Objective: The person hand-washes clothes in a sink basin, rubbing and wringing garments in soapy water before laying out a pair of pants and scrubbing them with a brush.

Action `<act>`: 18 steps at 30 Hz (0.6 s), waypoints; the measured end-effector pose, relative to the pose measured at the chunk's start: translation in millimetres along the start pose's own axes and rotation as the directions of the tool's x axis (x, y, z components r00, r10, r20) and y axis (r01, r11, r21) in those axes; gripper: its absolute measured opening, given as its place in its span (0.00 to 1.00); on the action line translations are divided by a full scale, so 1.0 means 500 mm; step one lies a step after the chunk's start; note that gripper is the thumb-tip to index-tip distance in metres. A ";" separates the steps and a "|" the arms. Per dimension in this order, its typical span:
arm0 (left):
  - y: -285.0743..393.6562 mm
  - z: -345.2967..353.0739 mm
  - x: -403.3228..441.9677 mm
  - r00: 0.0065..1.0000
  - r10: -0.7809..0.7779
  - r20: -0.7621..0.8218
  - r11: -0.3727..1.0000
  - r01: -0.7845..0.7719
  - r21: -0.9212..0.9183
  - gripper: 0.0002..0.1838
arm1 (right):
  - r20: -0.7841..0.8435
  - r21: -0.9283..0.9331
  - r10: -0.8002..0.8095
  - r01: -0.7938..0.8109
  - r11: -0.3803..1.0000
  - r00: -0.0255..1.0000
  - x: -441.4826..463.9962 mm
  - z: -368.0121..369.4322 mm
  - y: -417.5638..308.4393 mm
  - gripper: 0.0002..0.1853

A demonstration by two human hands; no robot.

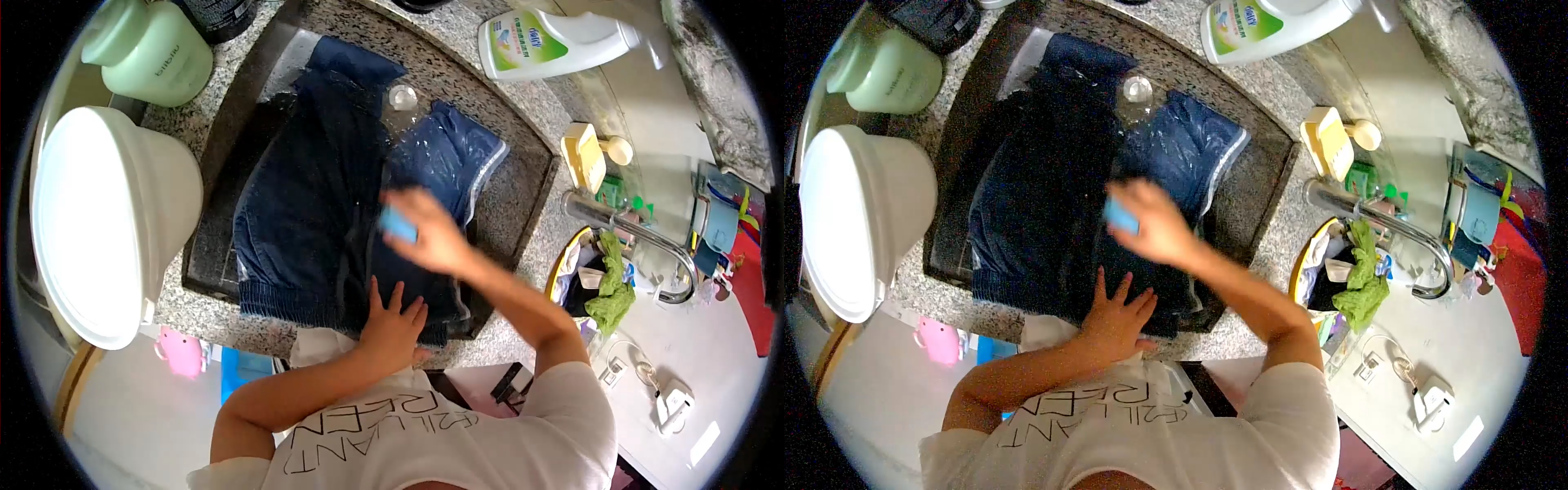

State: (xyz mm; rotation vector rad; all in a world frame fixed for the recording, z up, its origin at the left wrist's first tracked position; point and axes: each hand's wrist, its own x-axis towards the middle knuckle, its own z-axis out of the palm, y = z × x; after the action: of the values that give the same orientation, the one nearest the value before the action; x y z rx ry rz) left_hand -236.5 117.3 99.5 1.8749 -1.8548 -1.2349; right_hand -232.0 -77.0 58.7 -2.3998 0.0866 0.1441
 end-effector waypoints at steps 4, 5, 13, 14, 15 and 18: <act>0.008 0.005 0.002 0.999 -0.035 -0.013 0.998 0.036 0.049 0.41 | -0.156 -0.419 -0.058 -0.013 0.908 0.986 0.004 0.040 0.117 0.29; 0.011 0.004 0.000 0.999 -0.030 -0.020 0.999 0.031 0.038 0.41 | -0.221 -0.472 0.011 -0.117 0.874 0.975 0.044 0.031 0.191 0.28; 0.002 0.007 -0.001 0.997 -0.018 -0.077 1.000 0.019 0.010 0.40 | 0.003 -0.156 -0.087 0.086 0.984 0.996 -0.018 0.045 -0.036 0.27; 0.002 0.008 -0.001 0.995 -0.019 -0.095 0.999 0.022 0.024 0.40 | 0.023 -0.209 -0.117 0.119 0.971 0.993 -0.010 0.051 -0.035 0.26; 0.003 0.011 -0.004 0.994 -0.018 -0.106 0.999 0.022 0.036 0.39 | -0.090 -0.260 -0.028 0.004 0.966 0.996 0.014 0.058 0.010 0.25; 0.004 0.022 -0.003 0.986 -0.017 -0.166 1.000 0.020 0.013 0.39 | -0.271 -0.415 0.185 -0.288 0.863 0.945 0.121 0.050 0.199 0.23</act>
State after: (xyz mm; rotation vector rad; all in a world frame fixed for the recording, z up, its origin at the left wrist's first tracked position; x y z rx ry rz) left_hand -245.1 122.8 94.8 1.9424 -1.7679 -1.0375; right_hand -184.0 -134.9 -33.8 -2.8573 0.5094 0.0049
